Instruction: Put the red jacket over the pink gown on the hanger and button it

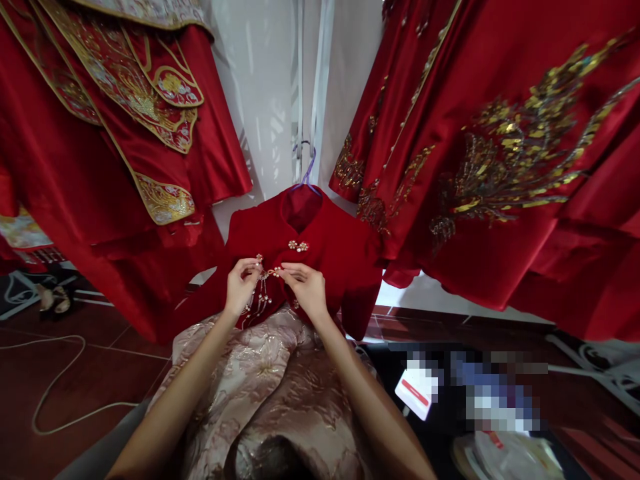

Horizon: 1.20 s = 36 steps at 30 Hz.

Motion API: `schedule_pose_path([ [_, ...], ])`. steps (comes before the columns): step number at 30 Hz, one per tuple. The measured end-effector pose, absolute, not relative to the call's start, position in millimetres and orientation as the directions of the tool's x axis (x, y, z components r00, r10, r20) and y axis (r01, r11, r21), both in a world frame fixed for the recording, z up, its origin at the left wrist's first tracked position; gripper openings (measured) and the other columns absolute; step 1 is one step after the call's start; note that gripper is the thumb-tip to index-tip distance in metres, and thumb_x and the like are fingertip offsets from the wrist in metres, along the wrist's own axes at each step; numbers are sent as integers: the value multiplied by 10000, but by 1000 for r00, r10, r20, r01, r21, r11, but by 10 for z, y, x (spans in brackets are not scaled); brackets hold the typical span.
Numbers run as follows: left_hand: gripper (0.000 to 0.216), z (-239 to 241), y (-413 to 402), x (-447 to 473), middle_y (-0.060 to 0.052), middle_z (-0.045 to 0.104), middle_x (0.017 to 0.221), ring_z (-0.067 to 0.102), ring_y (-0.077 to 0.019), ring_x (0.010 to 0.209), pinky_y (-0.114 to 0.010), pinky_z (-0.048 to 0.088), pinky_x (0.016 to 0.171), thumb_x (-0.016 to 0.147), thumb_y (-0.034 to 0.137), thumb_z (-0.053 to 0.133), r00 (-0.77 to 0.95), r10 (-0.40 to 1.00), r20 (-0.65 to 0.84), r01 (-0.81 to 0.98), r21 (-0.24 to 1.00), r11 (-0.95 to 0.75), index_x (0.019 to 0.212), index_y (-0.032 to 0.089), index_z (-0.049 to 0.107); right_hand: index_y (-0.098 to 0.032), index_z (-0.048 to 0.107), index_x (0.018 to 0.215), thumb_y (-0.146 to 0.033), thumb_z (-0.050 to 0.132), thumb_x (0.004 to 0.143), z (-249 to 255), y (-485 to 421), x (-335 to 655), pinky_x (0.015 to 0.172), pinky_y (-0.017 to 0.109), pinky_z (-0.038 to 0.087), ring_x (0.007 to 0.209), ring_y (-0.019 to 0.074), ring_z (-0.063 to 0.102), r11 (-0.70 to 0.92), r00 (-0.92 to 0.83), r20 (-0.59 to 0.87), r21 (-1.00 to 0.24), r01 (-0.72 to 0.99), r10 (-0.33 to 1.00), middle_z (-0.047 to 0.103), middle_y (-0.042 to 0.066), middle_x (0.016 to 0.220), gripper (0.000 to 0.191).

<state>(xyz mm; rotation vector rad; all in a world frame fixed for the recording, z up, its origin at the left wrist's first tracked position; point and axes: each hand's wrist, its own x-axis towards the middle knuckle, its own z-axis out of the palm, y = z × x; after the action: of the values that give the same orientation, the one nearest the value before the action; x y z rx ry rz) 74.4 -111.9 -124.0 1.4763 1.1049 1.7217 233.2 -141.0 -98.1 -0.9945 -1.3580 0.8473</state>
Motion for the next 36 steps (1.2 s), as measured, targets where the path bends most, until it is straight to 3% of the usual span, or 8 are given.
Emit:
schedule_pose_path([
  [4, 190, -1211, -1140, 743, -63, 673, 935, 631, -145, 849, -297, 509, 810, 727, 253, 628, -211, 886, 413, -8, 906, -424, 889, 154, 618, -154, 683, 921, -371, 704, 691, -1029, -1222, 2157, 825, 340, 559, 843, 198, 694, 398, 101, 400, -916, 44, 911, 728, 80, 910, 317],
  [9, 242, -1198, -1172, 768, -79, 686, 968, 647, -166, 875, -330, 530, 815, 748, 322, 613, -193, 914, 356, -114, 918, -381, 908, 145, 647, -169, 687, 922, -345, 682, 719, -1045, -1124, 2072, 792, 330, 569, 818, 189, 696, 401, 81, 412, -907, 128, 908, 729, 66, 902, 269],
  [16, 249, -1223, -1160, 760, -85, 707, 922, 656, -154, 816, -322, 522, 827, 700, 267, 667, -225, 896, 383, -47, 914, -403, 906, 129, 678, -191, 680, 907, -337, 639, 764, -1038, -1166, 2027, 786, 327, 570, 806, 181, 691, 473, 114, 514, -841, 262, 850, 723, 55, 890, 208],
  [26, 198, -1203, -1076, 679, -59, 698, 840, 646, -149, 775, -295, 517, 775, 692, 272, 666, -155, 889, 432, 45, 902, -430, 838, 139, 672, -193, 657, 907, -372, 610, 777, -1019, -1119, 1967, 742, 320, 580, 805, 185, 686, 472, 123, 523, -831, 293, 843, 712, 59, 864, 226],
  [32, 282, -1340, -1215, 739, -29, 626, 872, 591, -106, 700, -236, 494, 646, 729, 252, 617, -183, 888, 421, 38, 906, -421, 994, 180, 551, -197, 658, 984, -368, 574, 813, -1072, -1299, 2210, 740, 305, 569, 798, 172, 688, 481, -86, 478, -828, 289, 874, 714, 54, 932, 256],
  [36, 246, -1616, -1509, 810, -14, 590, 830, 540, -102, 636, -221, 452, 597, 788, 227, 531, -179, 886, 427, 192, 899, -394, 1032, 199, 542, -225, 693, 902, -360, 540, 839, -1224, -1484, 2547, 744, 318, 554, 771, 179, 687, 432, -159, 406, -785, 443, 900, 722, 28, 873, 213],
])
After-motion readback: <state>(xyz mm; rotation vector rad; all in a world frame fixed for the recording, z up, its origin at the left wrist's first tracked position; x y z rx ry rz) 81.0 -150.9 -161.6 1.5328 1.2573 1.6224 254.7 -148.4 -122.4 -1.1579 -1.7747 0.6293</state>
